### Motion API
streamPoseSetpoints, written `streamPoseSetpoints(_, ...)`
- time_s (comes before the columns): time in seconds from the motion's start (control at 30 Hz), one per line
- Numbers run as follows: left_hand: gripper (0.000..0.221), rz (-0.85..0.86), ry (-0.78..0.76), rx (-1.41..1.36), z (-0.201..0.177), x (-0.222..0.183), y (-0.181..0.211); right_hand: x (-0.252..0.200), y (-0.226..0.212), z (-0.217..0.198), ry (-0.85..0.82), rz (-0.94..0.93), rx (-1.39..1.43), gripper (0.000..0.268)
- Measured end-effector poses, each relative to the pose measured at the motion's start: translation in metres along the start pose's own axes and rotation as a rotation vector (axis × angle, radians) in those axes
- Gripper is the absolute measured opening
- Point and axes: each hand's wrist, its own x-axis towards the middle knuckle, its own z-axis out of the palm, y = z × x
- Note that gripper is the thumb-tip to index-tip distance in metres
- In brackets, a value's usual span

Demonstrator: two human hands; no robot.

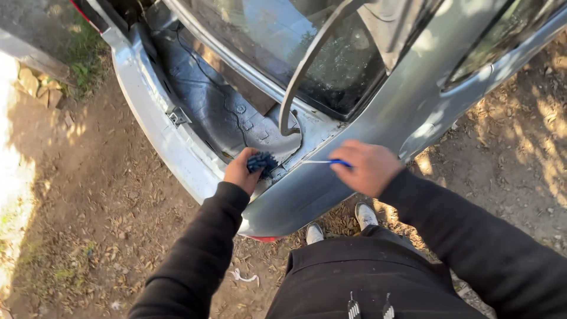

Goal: Clean dirt and residue from the trunk gutter of a car using a screwdriver and a cloth.

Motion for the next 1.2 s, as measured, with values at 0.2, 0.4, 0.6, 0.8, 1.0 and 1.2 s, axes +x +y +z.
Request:
streamPoseSetpoints(0.2,0.031,-0.214,-0.050,-0.242,-0.001,-0.006,-0.011,0.046,-0.023,0.055,-0.224,-0.217,-0.180,0.013)
streamPoseSetpoints(0.4,0.032,-0.209,-0.060,-0.212,-0.005,-0.006,-0.018,0.057,-0.043,0.067,-0.385,-0.145,-0.382,0.006)
streamPoseSetpoints(0.6,0.038,-0.215,-0.060,-0.195,-0.004,-0.005,-0.021,0.065,-0.044,0.063,-0.359,-0.220,-0.450,0.009)
streamPoseSetpoints(0.8,0.036,-0.224,-0.076,-0.233,-0.013,-0.009,-0.012,0.066,-0.045,0.062,-0.381,-0.252,-0.504,0.013)
streamPoseSetpoints(1.0,0.035,-0.227,-0.072,-0.212,-0.011,-0.012,-0.020,0.066,-0.041,0.069,-0.377,-0.324,-0.517,0.011)
streamPoseSetpoints(1.2,0.037,-0.248,-0.086,-0.238,-0.017,-0.009,-0.012,0.070,-0.044,0.065,-0.439,-0.339,-0.573,0.006)
